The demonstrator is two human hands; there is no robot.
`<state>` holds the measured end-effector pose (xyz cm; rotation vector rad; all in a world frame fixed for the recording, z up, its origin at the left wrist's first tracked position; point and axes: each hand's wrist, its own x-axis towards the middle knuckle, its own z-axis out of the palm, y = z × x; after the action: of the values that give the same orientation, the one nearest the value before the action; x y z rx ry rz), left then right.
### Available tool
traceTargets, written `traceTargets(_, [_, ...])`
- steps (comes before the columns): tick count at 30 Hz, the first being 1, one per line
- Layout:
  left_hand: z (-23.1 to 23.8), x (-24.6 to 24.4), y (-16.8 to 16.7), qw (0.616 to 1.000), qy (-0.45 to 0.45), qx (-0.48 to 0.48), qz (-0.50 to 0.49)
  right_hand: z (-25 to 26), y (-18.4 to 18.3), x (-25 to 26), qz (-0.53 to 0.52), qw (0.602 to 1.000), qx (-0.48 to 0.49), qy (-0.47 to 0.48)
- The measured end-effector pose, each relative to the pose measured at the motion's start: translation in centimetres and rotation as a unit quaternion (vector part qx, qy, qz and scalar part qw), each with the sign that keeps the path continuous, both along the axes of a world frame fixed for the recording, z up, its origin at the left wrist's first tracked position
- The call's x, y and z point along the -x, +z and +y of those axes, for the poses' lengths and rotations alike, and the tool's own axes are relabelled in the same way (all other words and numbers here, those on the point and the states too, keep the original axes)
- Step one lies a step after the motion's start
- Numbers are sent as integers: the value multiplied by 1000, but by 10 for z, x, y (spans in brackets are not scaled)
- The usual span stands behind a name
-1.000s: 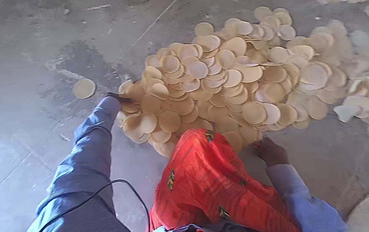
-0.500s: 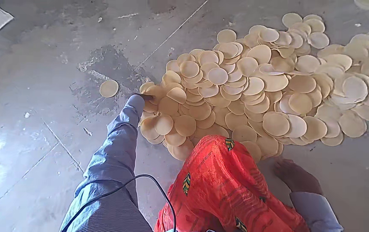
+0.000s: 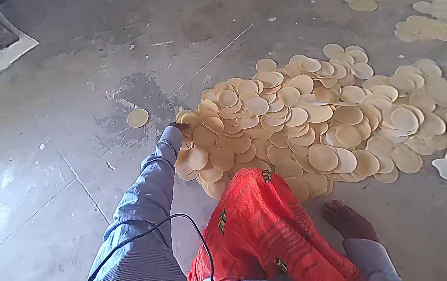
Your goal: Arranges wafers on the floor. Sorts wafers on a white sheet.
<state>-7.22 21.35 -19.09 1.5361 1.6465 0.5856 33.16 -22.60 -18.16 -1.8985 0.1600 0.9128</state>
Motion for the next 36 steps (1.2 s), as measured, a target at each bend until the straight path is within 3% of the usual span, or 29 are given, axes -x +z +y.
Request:
traceTargets(2, [9, -17, 36, 994, 16, 103, 32, 3, 5, 2, 12, 1000, -8, 1])
traceTargets(4, [2, -39, 72, 996, -8, 66, 60, 7, 11, 5, 16, 1000, -18, 4])
traceTargets(8, [-27, -83, 139, 984, -148, -40, 95, 22, 32, 16, -15, 998, -25, 48])
traceTargets(11, [-66, -125, 182, 968, -242, -63, -14, 39, 63, 28, -58, 992, -54, 101])
traceTargets(14, [-121, -170, 211, 936, -322, 0, -145, 49, 94, 38, -70, 979, -155, 111])
traceTargets(18, [-206, -222, 215, 843, -419, 168, -292, 37, 132, 48, 97, 935, -337, 49])
traceTargets(19, [-228, -232, 212, 838, -446, 161, -271, 28, 142, 54, 134, 918, -374, 17])
traceTargets(21, [-270, -247, 208, 853, -502, 56, -131, 1, 151, 65, 125, 894, -430, -23])
traceTargets(23, [-307, -263, 191, 823, -563, -59, -52, -38, 160, 66, 84, 910, -403, -37])
traceTargets(25, [-340, -273, 181, 778, -621, -95, -27, -84, 172, 63, 85, 930, -355, -33])
traceTargets(29, [-409, -294, 164, 746, -662, -12, -74, -174, 183, 65, 31, 947, -319, -23])
traceTargets(31, [-451, -307, 176, 731, -675, 47, -83, -210, 178, 65, -30, 954, -291, -70])
traceTargets(34, [-507, -320, 199, 722, -666, 143, -123, -277, 187, 65, -96, 950, -212, -206])
traceTargets(36, [-525, -327, 204, 707, -661, 195, -157, -334, 184, 62, -188, 908, -143, -347])
